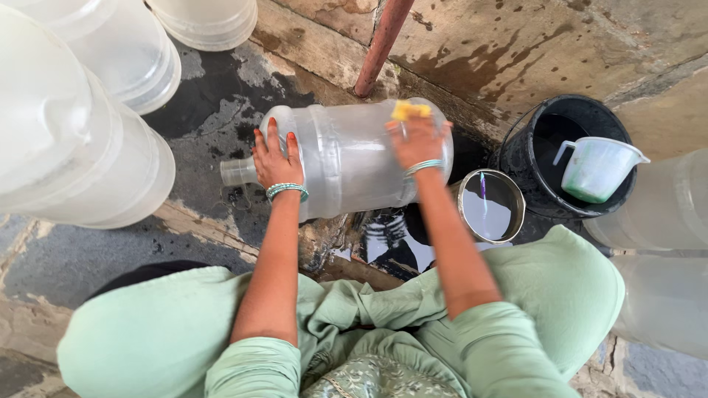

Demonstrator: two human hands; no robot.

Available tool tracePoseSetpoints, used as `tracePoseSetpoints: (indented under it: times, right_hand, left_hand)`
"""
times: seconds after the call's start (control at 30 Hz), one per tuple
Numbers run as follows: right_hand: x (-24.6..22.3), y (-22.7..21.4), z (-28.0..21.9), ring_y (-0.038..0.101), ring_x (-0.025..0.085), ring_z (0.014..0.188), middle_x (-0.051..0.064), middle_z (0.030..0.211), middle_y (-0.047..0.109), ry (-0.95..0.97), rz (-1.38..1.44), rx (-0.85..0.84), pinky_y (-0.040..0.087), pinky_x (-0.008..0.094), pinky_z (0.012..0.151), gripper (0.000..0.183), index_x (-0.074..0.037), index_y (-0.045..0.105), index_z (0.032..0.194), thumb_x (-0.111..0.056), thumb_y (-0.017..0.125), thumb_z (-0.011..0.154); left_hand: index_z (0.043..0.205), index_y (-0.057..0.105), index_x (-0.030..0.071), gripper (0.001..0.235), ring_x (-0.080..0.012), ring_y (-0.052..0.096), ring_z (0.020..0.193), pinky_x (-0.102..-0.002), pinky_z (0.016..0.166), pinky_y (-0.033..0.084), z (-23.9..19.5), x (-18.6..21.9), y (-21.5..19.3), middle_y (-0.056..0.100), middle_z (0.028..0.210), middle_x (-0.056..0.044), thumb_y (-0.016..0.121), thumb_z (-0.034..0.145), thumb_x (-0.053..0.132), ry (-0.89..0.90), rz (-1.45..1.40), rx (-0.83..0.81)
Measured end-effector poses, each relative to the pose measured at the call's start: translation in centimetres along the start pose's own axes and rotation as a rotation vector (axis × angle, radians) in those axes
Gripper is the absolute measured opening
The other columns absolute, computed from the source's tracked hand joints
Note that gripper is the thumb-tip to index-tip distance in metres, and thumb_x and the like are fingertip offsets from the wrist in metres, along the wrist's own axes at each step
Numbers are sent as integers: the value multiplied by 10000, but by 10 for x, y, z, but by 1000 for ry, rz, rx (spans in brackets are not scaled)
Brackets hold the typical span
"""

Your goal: The person scrubs the exterior of a large plastic water dispenser bottle with a yellow sponge, then rinses it under a running tap. The person shakes the bottle to remove excess water and places it aside.

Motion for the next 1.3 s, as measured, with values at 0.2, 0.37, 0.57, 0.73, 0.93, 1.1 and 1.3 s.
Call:
tracePoseSetpoints:
  times: [0.2, 0.37, 0.57, 0.73, 0.93, 1.1, 1.3]
  right_hand:
    - [-39, 22, -31, 382, 322, 1463, 120, 1548, 477, -86, -35, 163, 191, 640, 1180, 423, -168, 554, 1336, -449, 540, 1021]
    - [-173, 70, -131, 271, 437, 1467, 245, 1576, 348, -475, 3, 54, 111, 638, 1163, 833, -66, 394, 1553, -627, 491, 944]
    - [2, 34, -113, 228, 332, 1612, 67, 1718, 315, 62, -95, -20, 29, 666, 1273, 625, -196, 434, 1505, -605, 388, 1036]
    - [17, 2, -104, 302, 429, 1504, 215, 1652, 317, 90, 24, 355, 89, 676, 1170, 691, -46, 378, 1590, -478, 491, 1063]
    - [-202, 62, -154, 343, 357, 1477, 165, 1547, 455, -669, 38, 66, 213, 592, 1196, 762, -44, 572, 1390, -658, 486, 947]
    - [-121, 81, -141, 254, 319, 1541, 108, 1624, 349, -490, -44, -325, 108, 610, 1255, 774, -120, 494, 1485, -671, 370, 956]
    - [79, -2, -98, 324, 490, 1493, 360, 1595, 359, -42, 149, 442, 232, 573, 1229, 979, 113, 392, 1520, -659, 654, 980]
  left_hand:
    - [1539, 430, 391, 581, -473, 431, 1418, -578, 1096, 437, 11, 3, -4, 386, 1618, -148, 436, 1011, 633, -44, 7, -12]
    - [1529, 415, 392, 613, -483, 383, 1421, -588, 1087, 410, 21, -2, 7, 341, 1629, -139, 453, 982, 667, -81, -14, -114]
    - [1539, 437, 371, 607, -488, 400, 1418, -591, 1096, 413, 17, -1, 1, 357, 1626, -155, 463, 1001, 649, -23, -61, -72]
    - [1523, 461, 366, 589, -454, 433, 1421, -581, 1091, 430, 20, 2, 2, 377, 1623, -161, 475, 1004, 642, -8, -68, -43]
    - [1525, 483, 335, 647, -457, 450, 1402, -562, 1090, 454, 29, -7, 6, 383, 1606, -215, 522, 978, 677, 16, -134, -57]
    - [1508, 509, 307, 656, -427, 449, 1421, -526, 1080, 477, 37, -16, 12, 397, 1600, -212, 571, 968, 675, -1, -185, -48]
    - [1530, 518, 180, 675, -368, 566, 1449, -486, 1224, 456, 38, -35, 9, 559, 1600, -193, 588, 1038, 636, 164, -738, -102]
Point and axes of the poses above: each hand's wrist, its own z-axis towards the middle knuckle, its own y-axis out of the palm, x = y × z, the point moved 10 cm from there along z, towards the middle knuckle
